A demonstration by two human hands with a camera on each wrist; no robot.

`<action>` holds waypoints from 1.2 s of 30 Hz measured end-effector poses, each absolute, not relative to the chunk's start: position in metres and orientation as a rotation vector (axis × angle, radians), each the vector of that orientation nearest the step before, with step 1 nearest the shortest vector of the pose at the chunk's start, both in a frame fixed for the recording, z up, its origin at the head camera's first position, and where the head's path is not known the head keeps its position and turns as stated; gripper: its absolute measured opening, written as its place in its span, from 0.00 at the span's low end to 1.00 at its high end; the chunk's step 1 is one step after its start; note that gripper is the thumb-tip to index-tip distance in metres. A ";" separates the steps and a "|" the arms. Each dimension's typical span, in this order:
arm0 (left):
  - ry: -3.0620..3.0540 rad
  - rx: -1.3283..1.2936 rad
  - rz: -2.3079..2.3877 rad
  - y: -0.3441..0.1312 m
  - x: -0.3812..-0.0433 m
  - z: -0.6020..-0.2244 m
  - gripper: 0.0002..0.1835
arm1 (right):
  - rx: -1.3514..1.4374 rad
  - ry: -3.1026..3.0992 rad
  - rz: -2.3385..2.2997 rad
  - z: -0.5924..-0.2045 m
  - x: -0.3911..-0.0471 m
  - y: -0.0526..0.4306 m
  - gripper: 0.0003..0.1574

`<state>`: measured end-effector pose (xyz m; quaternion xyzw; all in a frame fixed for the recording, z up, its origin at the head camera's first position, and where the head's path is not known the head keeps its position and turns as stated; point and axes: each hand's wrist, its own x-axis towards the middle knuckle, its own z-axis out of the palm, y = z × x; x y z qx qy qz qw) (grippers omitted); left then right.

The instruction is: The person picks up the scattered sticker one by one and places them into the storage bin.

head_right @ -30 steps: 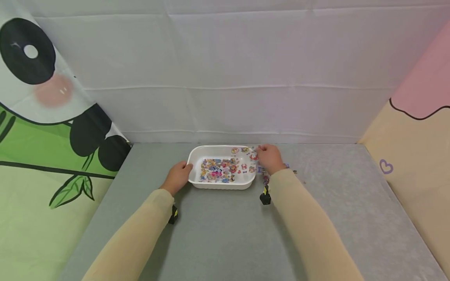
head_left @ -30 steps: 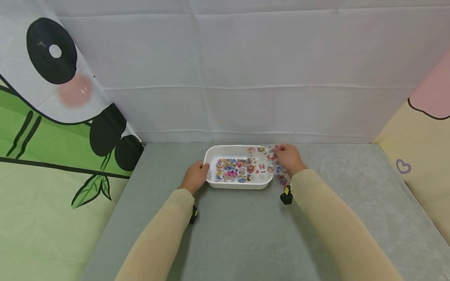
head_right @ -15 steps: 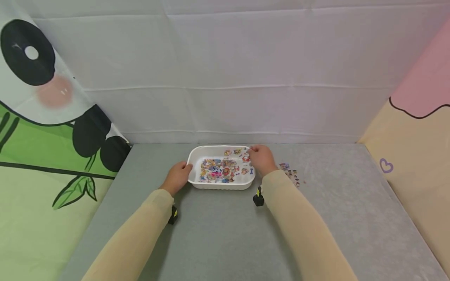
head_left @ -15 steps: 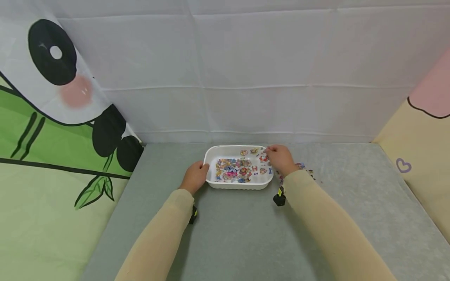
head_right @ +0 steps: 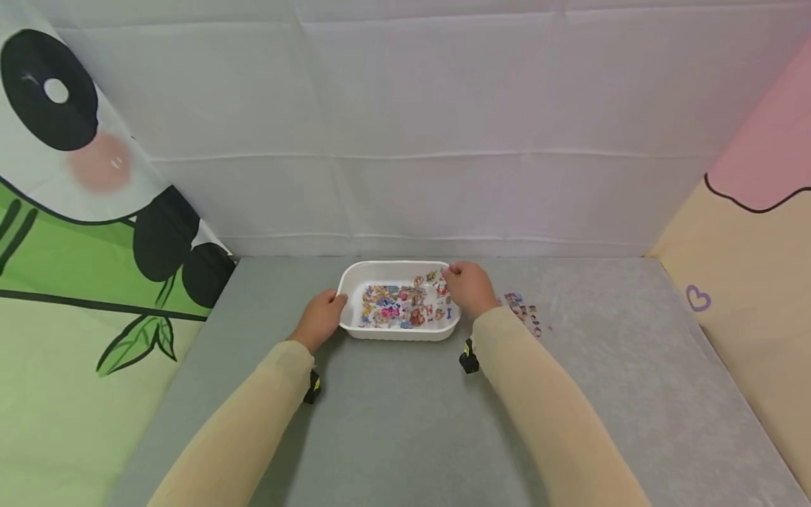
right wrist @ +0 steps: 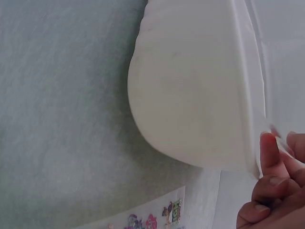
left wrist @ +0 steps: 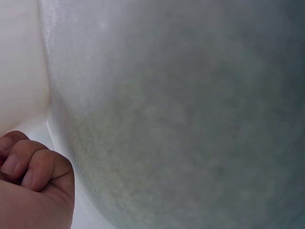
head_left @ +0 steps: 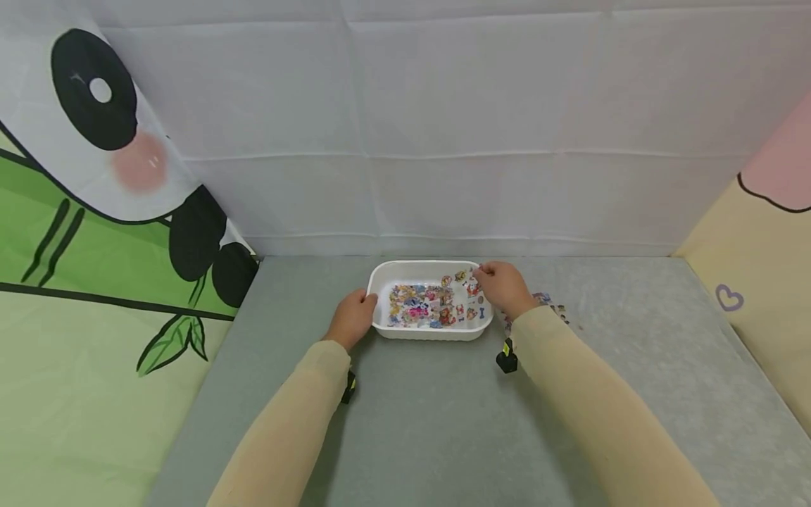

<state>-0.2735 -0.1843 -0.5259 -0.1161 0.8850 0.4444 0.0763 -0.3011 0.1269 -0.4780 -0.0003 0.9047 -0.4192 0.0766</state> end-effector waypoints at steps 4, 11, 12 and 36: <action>2.669 -0.328 1.324 -0.183 -0.274 -0.526 0.21 | -0.027 2.724 -1.202 -0.477 -0.298 0.129 0.25; 2.659 -0.345 1.328 -0.184 -0.275 -0.528 0.22 | -0.024 2.730 -1.189 -0.476 -0.295 0.130 0.26; 2.658 -0.349 1.327 -0.184 -0.275 -0.528 0.22 | -0.020 2.738 -1.182 -0.476 -0.295 0.130 0.26; 2.662 -0.353 1.316 -0.190 -0.278 -0.533 0.23 | 0.070 2.739 -1.245 -0.481 -0.296 0.148 0.23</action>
